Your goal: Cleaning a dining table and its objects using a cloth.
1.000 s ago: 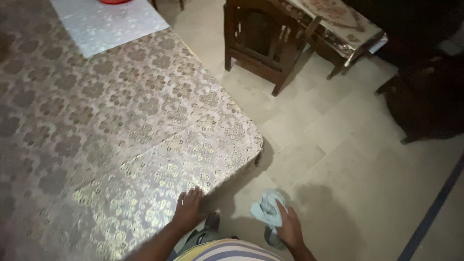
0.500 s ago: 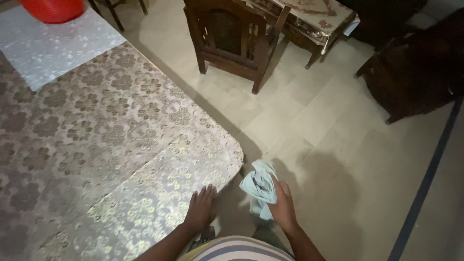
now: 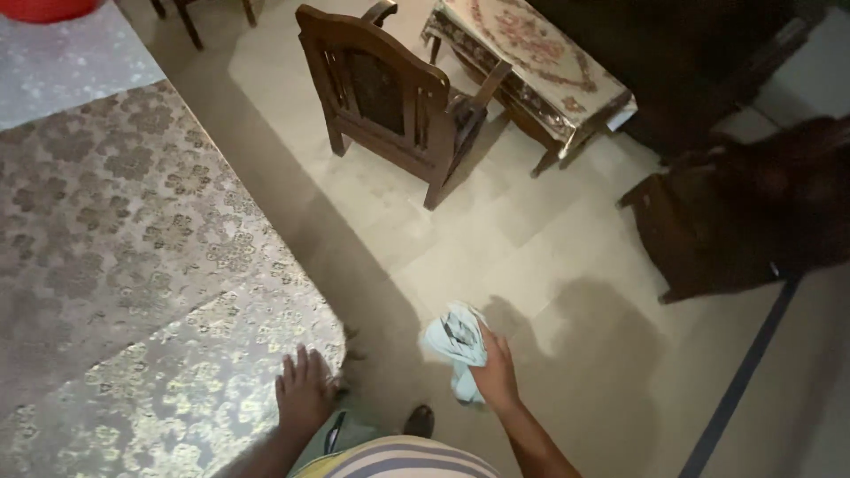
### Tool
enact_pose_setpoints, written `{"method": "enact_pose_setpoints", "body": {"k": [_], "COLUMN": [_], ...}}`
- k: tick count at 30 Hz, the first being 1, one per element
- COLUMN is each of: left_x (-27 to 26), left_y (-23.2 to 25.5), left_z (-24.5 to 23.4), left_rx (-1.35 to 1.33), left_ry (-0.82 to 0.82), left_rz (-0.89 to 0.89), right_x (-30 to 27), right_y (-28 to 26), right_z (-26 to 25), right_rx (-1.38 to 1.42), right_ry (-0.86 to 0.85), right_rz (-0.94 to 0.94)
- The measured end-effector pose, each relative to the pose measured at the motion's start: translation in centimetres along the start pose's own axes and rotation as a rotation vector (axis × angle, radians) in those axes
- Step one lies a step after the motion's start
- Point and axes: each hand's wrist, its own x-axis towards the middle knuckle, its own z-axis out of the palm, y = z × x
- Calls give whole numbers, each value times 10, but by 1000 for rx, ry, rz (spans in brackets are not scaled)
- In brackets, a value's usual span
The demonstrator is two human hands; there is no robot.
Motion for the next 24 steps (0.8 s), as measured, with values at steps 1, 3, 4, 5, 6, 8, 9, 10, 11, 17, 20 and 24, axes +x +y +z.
{"method": "enact_pose_setpoints", "body": {"k": [1,3,4,5,6,8,9,10,11,17,20,24], "left_x": [7,25,31,38,46,66,72,80,88,142,168,180], "left_y": [4,8,11,13,13,11,9,12,10,8,5,-6], "left_z": [5,12,7,2,-4,-5,-7,-11,-17,-71,-82,-94], "left_rx": [-7,-64,-70,-69,-69,-53,-34,-37,-54,-112,-150,-87], "left_ry": [1,62,71,29,-13,-20,-39,-35,-22,-187,-194,-176], "left_rz": [-12,-80,-98,-92,-84,-95,-97,-126,-116,-182,-230,-360], "right_x": [12,40,51,63,74,99,110,125,140,230,264,303], "right_y": [4,8,2,-4,-11,-2,2,-12,-28,-83,-98,-120], "right_z": [-1,2,3,5,8,24,33,29,29,47,57,78], "right_rx": [-2,27,28,2,-27,60,147,155,121,92,164,184], "right_ry": [-10,-19,-29,-97,-164,-159,-152,-174,-249,-340,-322,-370], "right_rz": [-10,-64,-82,-29,23,-103,-211,-229,-169,-268,-336,-390]}}
